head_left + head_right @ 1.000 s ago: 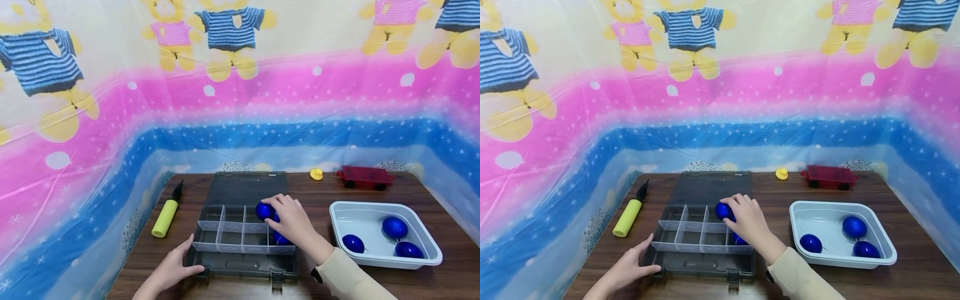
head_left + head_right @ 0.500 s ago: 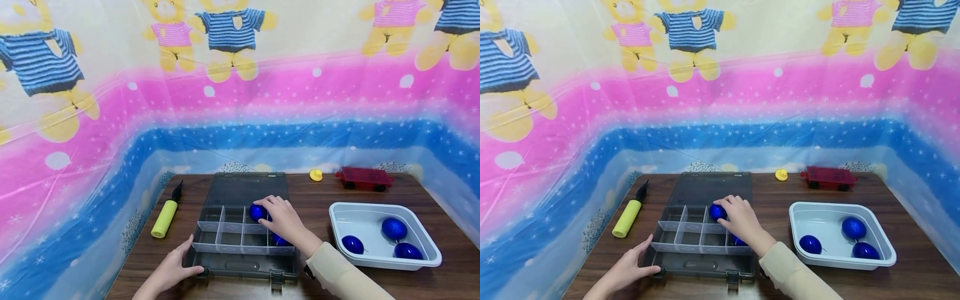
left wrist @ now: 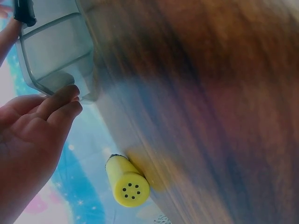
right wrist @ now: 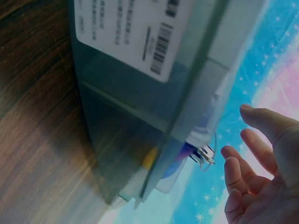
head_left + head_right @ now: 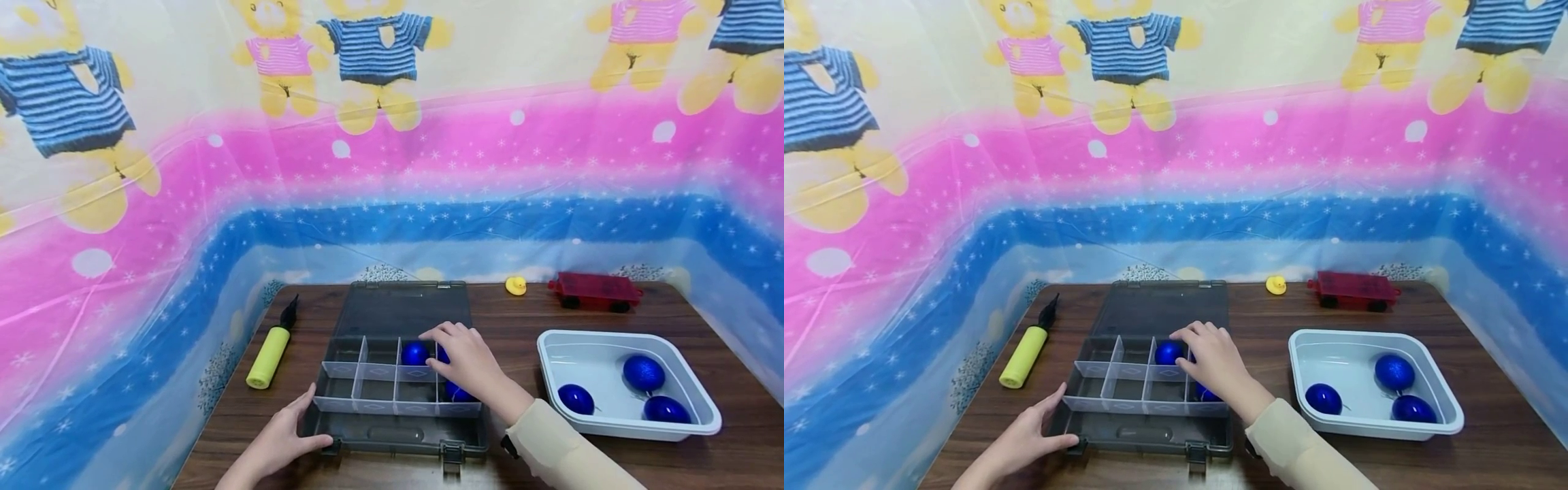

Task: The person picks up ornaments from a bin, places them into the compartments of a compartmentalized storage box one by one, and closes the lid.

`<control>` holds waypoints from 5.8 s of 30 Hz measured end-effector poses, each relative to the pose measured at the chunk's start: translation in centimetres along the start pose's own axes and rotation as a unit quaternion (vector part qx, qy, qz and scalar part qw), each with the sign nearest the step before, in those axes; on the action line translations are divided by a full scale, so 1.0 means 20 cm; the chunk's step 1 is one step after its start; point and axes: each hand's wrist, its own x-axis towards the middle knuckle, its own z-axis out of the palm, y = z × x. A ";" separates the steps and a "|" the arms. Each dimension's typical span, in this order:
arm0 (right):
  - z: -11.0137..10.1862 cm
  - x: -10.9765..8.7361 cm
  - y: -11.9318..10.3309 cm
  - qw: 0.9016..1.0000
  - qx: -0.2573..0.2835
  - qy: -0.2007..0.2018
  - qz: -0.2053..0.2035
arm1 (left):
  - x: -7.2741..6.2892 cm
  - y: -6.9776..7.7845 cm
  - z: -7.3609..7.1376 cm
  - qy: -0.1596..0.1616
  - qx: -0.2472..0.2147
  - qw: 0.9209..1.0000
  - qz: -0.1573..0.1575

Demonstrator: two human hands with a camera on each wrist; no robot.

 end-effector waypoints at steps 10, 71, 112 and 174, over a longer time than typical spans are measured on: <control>-0.11 -0.02 -0.02 0.997 -0.012 0.077 -0.009 | 0.00 0.02 -0.01 0.000 0.016 1.000 0.006; -0.62 -0.84 0.87 0.931 -0.162 -0.006 0.327 | -0.01 0.05 -0.01 -0.010 0.016 1.000 -0.010; -0.66 -0.78 0.74 0.958 -0.171 0.011 0.231 | -0.05 0.14 -0.01 -0.003 0.002 1.000 -0.019; -0.27 0.02 -0.04 0.996 -0.029 0.026 0.078 | -0.06 0.11 0.01 0.001 -0.014 1.000 -0.016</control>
